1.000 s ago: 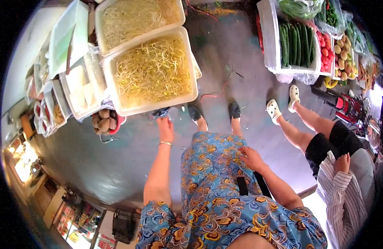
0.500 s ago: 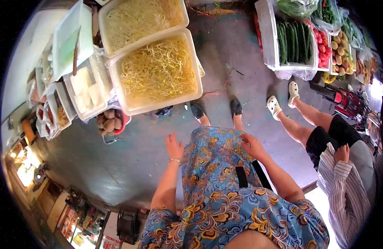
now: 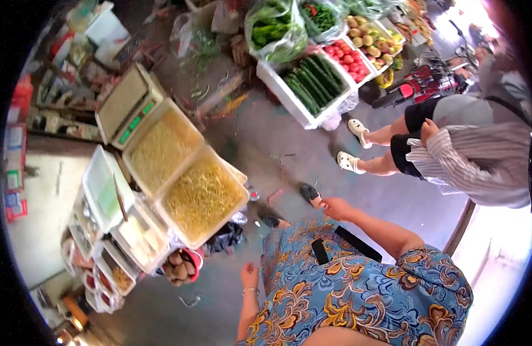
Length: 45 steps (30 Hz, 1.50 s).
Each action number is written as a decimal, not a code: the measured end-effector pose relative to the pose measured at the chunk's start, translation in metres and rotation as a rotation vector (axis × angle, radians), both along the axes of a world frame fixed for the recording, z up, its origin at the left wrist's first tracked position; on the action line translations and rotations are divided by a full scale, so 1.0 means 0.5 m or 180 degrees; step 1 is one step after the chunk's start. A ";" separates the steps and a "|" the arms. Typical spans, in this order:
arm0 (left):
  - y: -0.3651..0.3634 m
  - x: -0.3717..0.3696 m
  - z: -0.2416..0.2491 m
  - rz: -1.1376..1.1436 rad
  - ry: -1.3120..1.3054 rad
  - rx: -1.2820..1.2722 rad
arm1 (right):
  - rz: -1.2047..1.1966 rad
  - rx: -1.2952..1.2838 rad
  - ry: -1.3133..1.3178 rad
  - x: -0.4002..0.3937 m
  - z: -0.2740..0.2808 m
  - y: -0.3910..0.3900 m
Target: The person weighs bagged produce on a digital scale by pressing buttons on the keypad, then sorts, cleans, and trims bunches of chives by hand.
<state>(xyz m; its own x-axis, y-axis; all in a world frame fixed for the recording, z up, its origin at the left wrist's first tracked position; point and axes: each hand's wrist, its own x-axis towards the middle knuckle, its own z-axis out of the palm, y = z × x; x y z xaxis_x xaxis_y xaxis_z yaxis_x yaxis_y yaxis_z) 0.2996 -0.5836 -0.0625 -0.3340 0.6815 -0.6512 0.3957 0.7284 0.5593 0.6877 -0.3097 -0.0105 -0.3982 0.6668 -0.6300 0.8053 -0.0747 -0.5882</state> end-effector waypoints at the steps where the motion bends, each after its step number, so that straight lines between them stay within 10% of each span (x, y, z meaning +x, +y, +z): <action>1: 0.022 -0.014 0.025 -0.0072 0.0009 0.0078 | -0.0072 0.0078 0.0009 -0.007 0.011 -0.002; 6: 0.071 -0.036 0.061 0.1214 -0.1895 -0.0407 | -0.0424 0.0032 -0.0284 0.021 0.028 -0.004; 12: 0.151 -0.048 0.131 0.0359 -0.1118 -0.0231 | -0.0795 0.0251 -0.0078 0.026 0.033 -0.006; 19: 0.218 0.037 0.114 0.0862 -0.0584 -0.0375 | -0.0935 0.0271 -0.0136 0.095 0.018 0.133; 26: 0.280 0.070 0.018 0.1551 -0.1733 -0.0254 | -0.1215 -0.0210 0.0189 0.169 0.021 0.231; 30: 0.385 0.184 0.138 0.0578 -0.1242 0.0628 | -0.0944 -0.0472 -0.0013 0.235 -0.025 0.230; 38: 0.464 0.193 0.099 0.1090 -0.0931 0.0327 | -0.0468 -0.0091 -0.0204 0.288 -0.077 0.303; 42: 0.533 0.212 0.192 0.1171 -0.0860 -0.0235 | -0.1687 -0.1565 0.0496 0.296 -0.050 0.351; 45: 0.546 0.196 0.175 0.0765 -0.0776 -0.0232 | -0.4064 -0.2259 0.3098 0.323 -0.064 0.357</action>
<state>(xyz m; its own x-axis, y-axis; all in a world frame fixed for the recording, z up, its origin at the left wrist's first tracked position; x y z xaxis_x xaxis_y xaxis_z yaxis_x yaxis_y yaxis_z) 0.3976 -0.3105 0.0250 -0.3080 0.5511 -0.7755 0.0692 0.8260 0.5594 0.8492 -0.1311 -0.0425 -0.2667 0.5610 -0.7837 -0.5509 -0.7559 -0.3537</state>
